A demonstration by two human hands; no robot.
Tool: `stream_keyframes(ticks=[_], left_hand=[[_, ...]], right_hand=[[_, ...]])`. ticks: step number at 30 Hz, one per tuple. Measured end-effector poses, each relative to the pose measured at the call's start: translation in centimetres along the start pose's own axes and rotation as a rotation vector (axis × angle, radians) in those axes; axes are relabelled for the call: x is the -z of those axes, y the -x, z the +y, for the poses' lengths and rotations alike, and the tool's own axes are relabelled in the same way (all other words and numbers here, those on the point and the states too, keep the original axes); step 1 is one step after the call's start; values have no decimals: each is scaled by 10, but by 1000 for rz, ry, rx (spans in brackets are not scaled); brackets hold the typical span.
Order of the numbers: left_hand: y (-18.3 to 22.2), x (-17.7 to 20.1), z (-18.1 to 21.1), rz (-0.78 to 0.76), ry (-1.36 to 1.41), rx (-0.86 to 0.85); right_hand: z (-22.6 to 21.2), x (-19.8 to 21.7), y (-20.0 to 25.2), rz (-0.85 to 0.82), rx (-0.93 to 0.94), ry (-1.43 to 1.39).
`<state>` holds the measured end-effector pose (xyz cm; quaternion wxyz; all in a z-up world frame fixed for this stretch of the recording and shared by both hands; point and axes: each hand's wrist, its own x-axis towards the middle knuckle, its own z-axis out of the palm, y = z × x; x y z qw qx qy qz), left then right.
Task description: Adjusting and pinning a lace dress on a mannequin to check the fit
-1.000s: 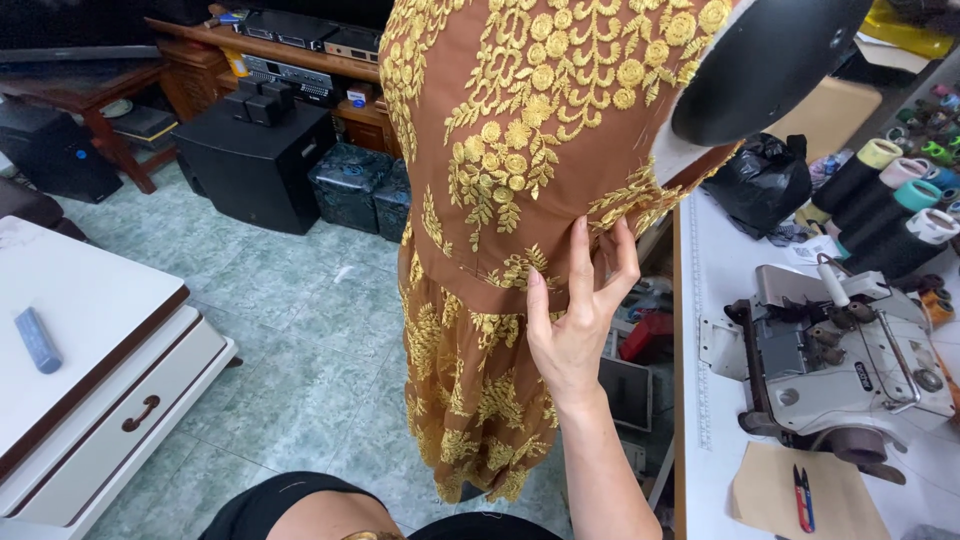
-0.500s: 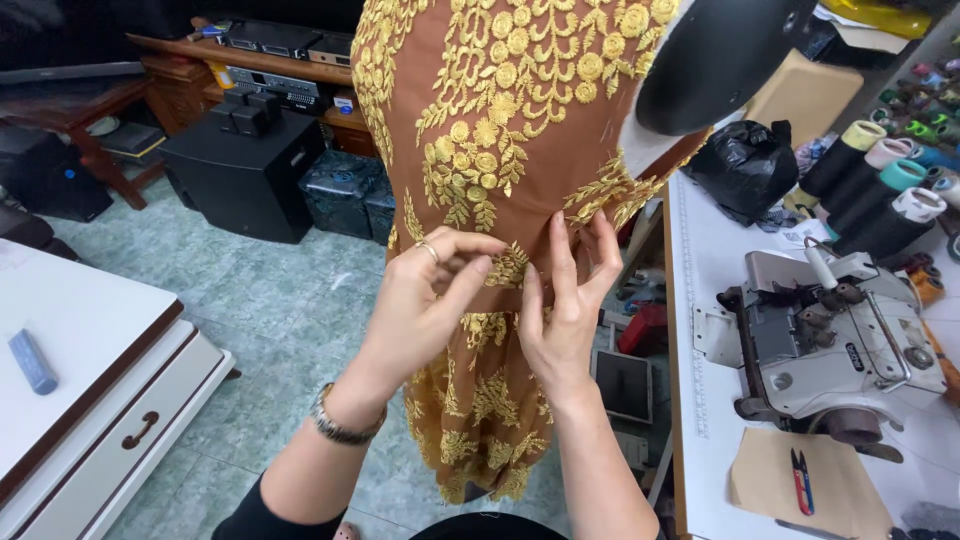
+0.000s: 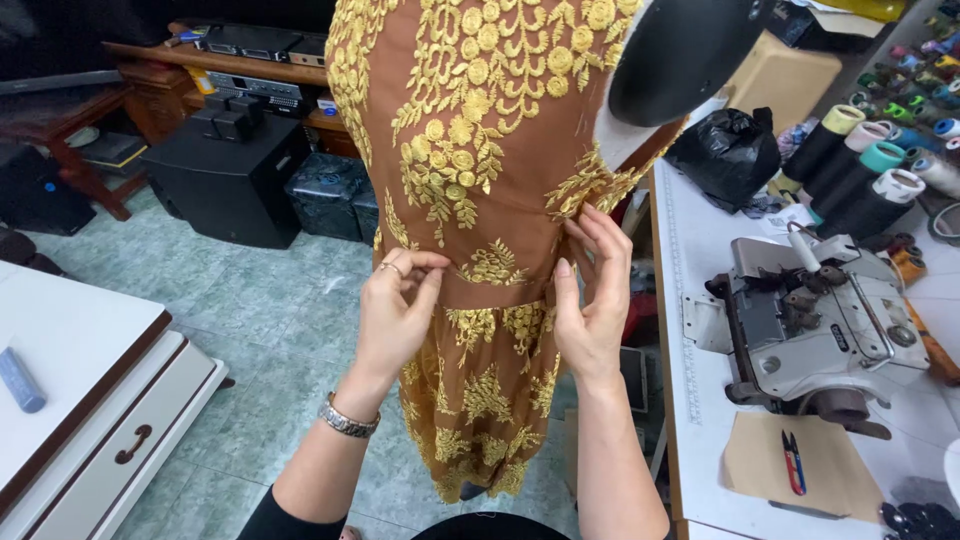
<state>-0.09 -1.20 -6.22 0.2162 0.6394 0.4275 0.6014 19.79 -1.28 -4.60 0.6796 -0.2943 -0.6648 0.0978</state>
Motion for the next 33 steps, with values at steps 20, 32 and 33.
stream_keyframes(ticks=[20,32,33], left_hand=[[-38,-31,78,-481,-127,-222],[-35,-33,72,-418,-178,-307],[-35,-33,71,-402,-183,-320]], right_hand=[[14,14,3,148,-7,-128],[20,10,-4,9,-121,-211],[21,11,-3,20,-114,-211]])
